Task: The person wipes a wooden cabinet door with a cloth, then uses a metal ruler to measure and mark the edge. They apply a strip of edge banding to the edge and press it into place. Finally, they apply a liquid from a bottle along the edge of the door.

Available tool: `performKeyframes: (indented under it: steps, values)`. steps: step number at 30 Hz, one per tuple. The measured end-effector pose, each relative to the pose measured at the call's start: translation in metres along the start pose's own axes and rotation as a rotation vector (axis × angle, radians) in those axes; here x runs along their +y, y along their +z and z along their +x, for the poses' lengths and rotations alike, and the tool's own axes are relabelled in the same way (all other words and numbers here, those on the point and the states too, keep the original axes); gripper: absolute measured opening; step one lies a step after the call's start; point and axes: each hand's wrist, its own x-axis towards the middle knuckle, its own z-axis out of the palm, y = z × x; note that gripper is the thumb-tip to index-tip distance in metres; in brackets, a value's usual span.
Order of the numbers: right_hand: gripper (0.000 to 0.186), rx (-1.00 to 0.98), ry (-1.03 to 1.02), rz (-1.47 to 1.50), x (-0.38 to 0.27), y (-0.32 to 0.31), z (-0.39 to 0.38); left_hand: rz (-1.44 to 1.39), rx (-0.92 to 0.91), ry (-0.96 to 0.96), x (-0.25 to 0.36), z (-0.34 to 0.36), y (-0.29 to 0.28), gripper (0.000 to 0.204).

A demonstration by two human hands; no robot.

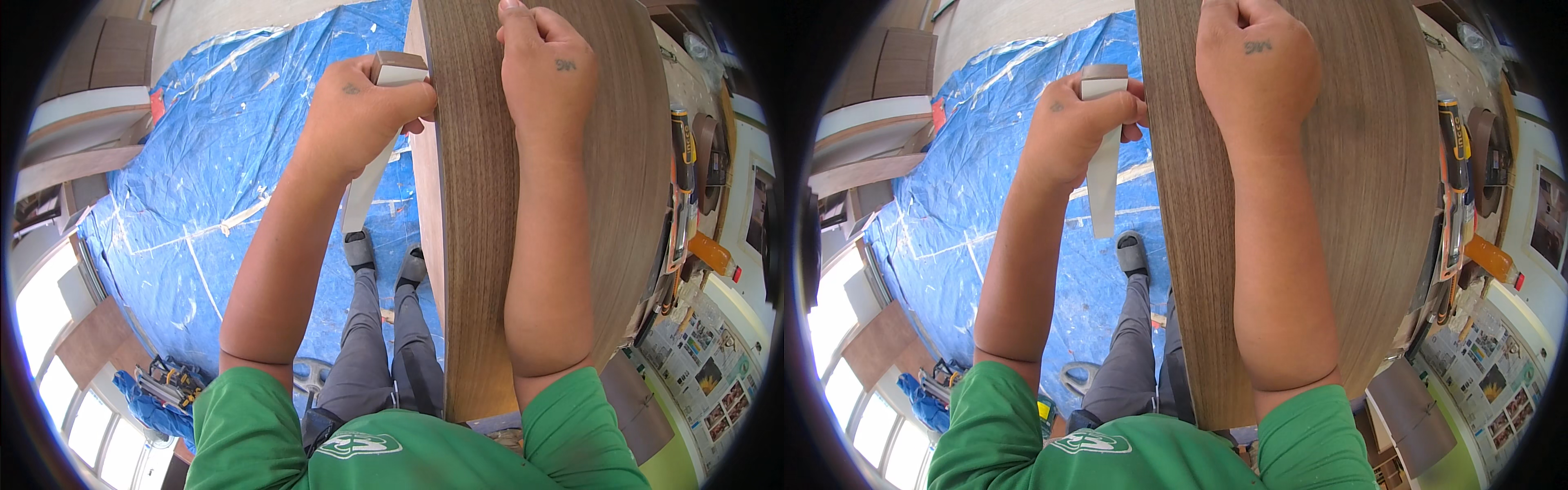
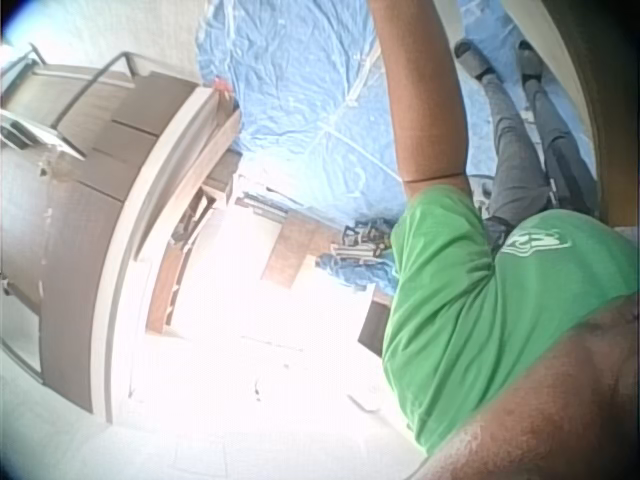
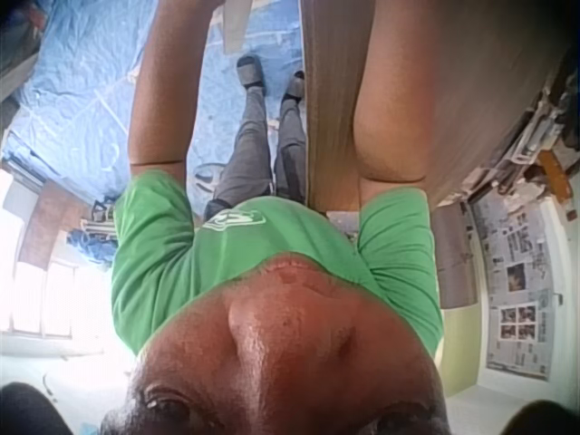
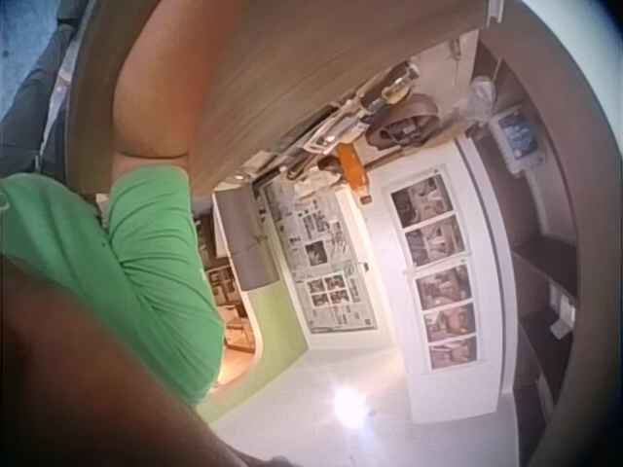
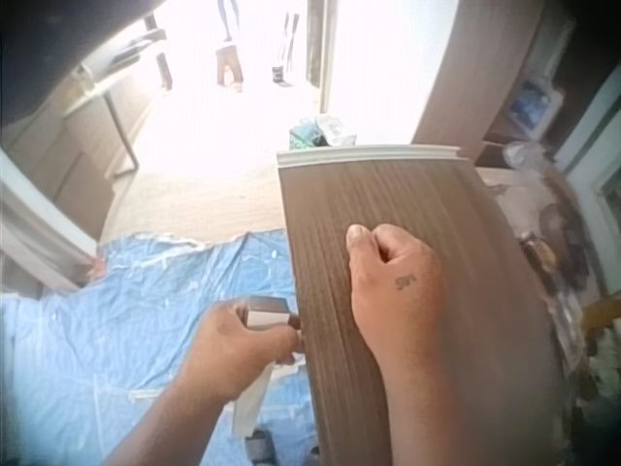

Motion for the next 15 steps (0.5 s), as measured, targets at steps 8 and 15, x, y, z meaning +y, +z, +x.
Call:
performKeyframes:
  steps: [8,15]
  values:
    - [0.04,0.039,-0.029,-0.022,0.003,0.002,0.003,-0.118,-0.069,-0.061,-0.006,0.003,-0.006,0.031]
    - [0.04,0.056,-0.086,-0.023,0.007,0.003,0.004,-0.23,-0.169,-0.097,-0.019,0.016,-0.011,0.03]
